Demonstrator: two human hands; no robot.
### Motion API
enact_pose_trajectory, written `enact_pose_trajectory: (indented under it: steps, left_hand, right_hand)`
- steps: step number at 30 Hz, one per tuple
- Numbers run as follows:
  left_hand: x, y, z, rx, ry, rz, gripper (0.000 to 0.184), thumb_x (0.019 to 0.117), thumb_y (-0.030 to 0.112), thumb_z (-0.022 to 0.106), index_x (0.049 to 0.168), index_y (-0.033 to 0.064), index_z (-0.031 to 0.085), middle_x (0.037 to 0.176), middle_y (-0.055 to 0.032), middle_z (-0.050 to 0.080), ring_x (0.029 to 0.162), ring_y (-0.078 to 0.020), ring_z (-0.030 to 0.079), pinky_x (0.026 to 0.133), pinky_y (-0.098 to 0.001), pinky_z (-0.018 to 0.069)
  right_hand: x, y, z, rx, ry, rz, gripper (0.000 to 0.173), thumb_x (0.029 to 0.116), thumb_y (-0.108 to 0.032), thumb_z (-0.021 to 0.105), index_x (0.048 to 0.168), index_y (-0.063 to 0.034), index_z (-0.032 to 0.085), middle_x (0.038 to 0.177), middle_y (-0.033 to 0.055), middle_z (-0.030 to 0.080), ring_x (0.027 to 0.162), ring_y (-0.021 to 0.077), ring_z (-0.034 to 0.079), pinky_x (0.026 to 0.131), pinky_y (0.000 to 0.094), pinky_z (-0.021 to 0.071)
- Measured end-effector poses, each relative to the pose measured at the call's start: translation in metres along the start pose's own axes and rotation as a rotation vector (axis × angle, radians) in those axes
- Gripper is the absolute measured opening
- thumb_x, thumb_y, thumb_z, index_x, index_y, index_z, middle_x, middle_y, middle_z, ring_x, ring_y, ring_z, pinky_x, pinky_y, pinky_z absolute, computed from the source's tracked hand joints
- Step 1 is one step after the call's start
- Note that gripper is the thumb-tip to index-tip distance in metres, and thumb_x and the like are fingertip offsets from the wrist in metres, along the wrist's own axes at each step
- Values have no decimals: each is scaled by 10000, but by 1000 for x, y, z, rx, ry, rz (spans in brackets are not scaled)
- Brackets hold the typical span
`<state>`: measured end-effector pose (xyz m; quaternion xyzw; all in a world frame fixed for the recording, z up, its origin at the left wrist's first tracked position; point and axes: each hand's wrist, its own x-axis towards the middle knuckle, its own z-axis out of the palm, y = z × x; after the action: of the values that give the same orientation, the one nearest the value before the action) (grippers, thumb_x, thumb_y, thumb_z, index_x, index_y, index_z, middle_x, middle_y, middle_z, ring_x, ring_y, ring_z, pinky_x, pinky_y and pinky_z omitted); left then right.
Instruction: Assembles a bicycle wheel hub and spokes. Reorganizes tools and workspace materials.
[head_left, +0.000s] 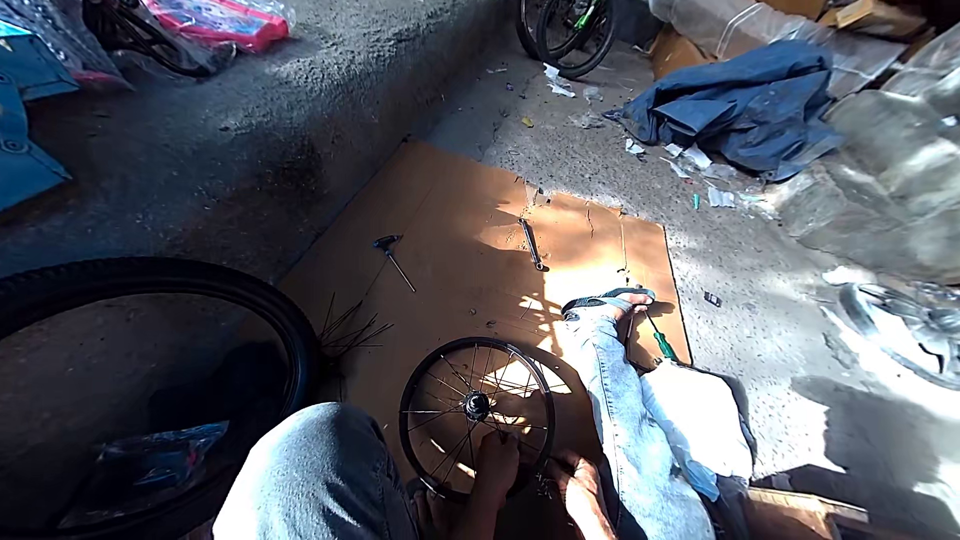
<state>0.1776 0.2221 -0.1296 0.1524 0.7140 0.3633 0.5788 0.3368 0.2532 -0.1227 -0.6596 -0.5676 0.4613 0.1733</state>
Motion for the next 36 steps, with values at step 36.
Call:
enact_pose_trajectory:
  steps: [36]
  left_hand:
    - [-38, 34, -9, 368, 285, -15, 644, 879, 379, 773, 1324, -42, 576, 1260, -237, 647, 1157, -365, 643, 983, -540, 520]
  right_hand:
    - [-8, -15, 0, 221, 9, 53, 90, 916, -92, 751, 983, -32, 758, 891, 78, 753, 809, 136, 719, 797, 334, 605]
